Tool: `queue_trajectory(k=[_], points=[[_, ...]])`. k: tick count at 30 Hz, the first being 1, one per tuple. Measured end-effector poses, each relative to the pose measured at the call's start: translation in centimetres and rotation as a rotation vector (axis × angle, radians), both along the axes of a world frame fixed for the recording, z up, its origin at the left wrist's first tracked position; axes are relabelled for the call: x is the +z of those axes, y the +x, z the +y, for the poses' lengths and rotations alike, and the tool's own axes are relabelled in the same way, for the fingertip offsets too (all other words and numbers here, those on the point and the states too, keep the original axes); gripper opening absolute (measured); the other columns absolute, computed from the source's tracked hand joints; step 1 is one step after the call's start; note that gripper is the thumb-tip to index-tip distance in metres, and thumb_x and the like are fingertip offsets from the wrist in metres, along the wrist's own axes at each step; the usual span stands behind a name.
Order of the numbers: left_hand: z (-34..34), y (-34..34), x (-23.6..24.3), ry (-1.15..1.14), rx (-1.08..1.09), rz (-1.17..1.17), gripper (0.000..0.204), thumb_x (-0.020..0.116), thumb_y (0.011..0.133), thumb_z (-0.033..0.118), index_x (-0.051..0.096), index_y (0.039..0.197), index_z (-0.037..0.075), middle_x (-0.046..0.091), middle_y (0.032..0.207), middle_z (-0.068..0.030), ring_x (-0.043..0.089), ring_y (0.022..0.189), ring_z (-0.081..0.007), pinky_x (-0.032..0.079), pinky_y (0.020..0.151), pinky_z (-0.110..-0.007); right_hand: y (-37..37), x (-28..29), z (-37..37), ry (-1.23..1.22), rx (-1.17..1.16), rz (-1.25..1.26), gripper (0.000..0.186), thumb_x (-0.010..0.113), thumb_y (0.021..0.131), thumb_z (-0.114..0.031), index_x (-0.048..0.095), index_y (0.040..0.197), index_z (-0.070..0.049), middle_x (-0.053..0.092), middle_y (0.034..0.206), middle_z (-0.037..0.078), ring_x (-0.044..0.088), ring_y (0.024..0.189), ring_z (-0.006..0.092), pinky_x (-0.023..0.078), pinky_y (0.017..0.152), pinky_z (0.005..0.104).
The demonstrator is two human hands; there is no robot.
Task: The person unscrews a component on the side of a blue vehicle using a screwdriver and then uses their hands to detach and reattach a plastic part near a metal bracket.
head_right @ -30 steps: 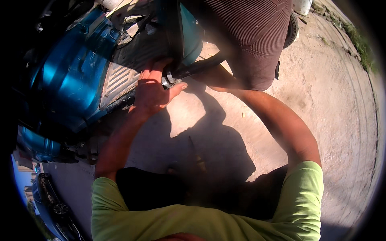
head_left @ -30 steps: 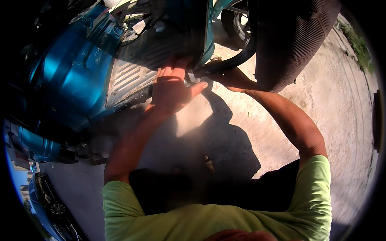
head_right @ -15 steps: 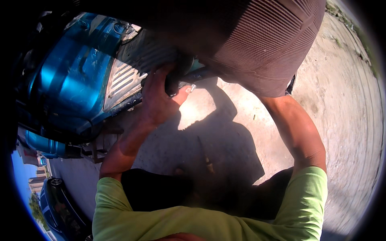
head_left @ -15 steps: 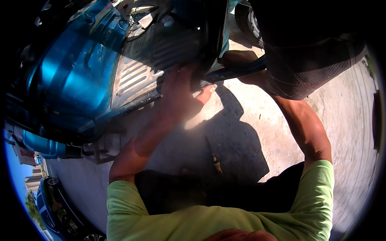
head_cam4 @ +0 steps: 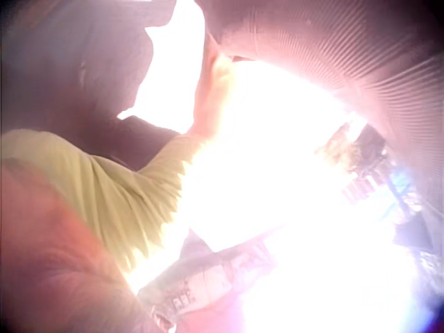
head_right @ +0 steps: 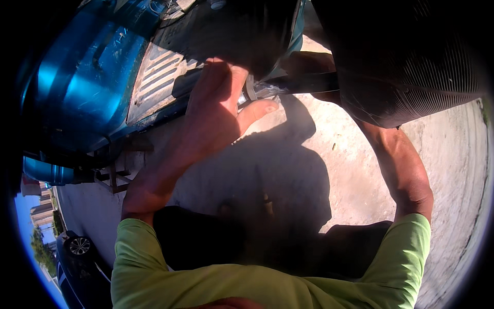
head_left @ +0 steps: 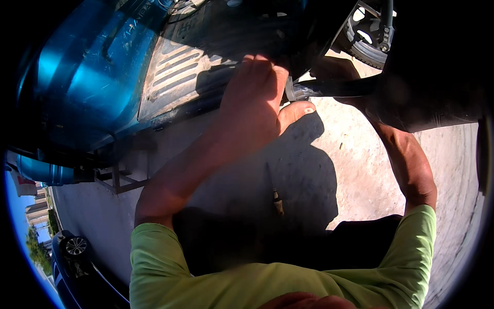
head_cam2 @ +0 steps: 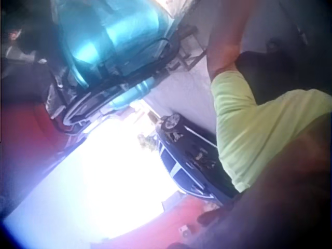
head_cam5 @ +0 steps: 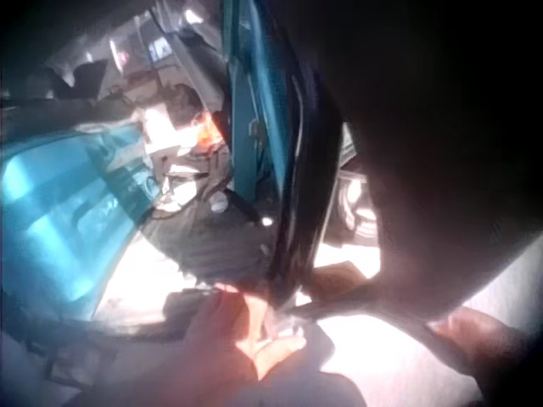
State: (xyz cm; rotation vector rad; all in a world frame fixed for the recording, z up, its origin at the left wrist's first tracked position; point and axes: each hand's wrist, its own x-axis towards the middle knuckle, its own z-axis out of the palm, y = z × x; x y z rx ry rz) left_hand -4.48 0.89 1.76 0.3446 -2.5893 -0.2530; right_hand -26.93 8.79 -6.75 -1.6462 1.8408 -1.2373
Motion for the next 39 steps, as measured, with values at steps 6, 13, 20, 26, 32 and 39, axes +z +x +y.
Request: queue_trajectory(k=[6, 13, 20, 26, 32, 39], points=[[-0.7, -0.1, 0.6, 0.068, -0.003, -0.062, 0.065, 0.078, 0.082, 0.046, 0.063, 0.122, -0.004, 0.063, 0.105, -0.0235, 0.060, 0.097, -0.0403, 0.049, 0.086, -0.047, -1.8, -2.3, 1.2, -0.003, 0.093, -0.079, 0.013, 0.060, 0.097, -0.010, 0.065, 0.096, 0.001, 0.067, 0.085, 0.012, 0.061, 0.077, 0.0181, 0.049, 0.069, 0.0330], [-1.3, 0.1, 0.4, 0.125, -0.060, -0.048, 0.057, 0.078, 0.084, 0.039, 0.064, 0.122, -0.001, 0.061, 0.118, -0.0234, 0.060, 0.103, -0.0402, 0.048, 0.092, -0.046, -1.8, -4.0, 0.7, -0.088, 0.103, 0.029, 0.016, 0.060, 0.099, -0.011, 0.067, 0.105, 0.003, 0.071, 0.094, 0.014, 0.066, 0.084, 0.0207, 0.051, 0.074, 0.0320], [-2.0, 0.7, -0.5, 0.125, -0.090, 0.064, 0.048, 0.077, 0.084, 0.028, 0.065, 0.120, -0.001, 0.064, 0.106, -0.0181, 0.060, 0.097, -0.0347, 0.048, 0.087, -0.041, -1.1, -4.1, 1.8, -0.140, 0.018, 0.274, 0.021, 0.060, 0.100, -0.016, 0.068, 0.107, 0.002, 0.072, 0.096, 0.014, 0.068, 0.086, 0.0201, 0.052, 0.078, 0.0333], [-2.3, 0.4, -0.7, 0.090, -0.114, 0.041, 0.037, 0.078, 0.082, 0.027, 0.070, 0.109, 0.003, 0.065, 0.096, -0.0137, 0.061, 0.092, -0.0323, 0.049, 0.081, -0.040, 2.5, -3.9, 2.8, 0.009, -0.025, 0.242, 0.028, 0.056, 0.101, -0.024, 0.068, 0.102, 0.001, 0.072, 0.092, 0.013, 0.068, 0.083, 0.0189, 0.053, 0.079, 0.0344], [-1.9, 0.1, -0.4, 0.190, -0.164, 0.039, 0.034, 0.074, 0.085, 0.023, 0.069, 0.113, 0.004, 0.065, 0.106, -0.0156, 0.061, 0.097, -0.0336, 0.049, 0.083, -0.040, 4.9, 0.1, 3.7, 0.235, 0.001, -0.199, 0.040, 0.041, 0.102, -0.027, 0.064, 0.083, -0.001, 0.065, 0.076, 0.008, 0.061, 0.070, 0.0176, 0.051, 0.071, 0.0346], [-2.1, -0.1, -0.2, 0.099, -0.180, 0.063, 0.041, 0.071, 0.087, 0.021, 0.064, 0.124, 0.004, 0.060, 0.121, -0.0187, 0.060, 0.107, -0.0346, 0.049, 0.090, -0.040, 4.6, 0.0, 5.2, 0.260, 0.154, -0.425, 0.042, 0.035, 0.103, -0.034, 0.064, 0.104, -0.003, 0.063, 0.094, 0.003, 0.054, 0.086, 0.0138, 0.045, 0.077, 0.0293]])
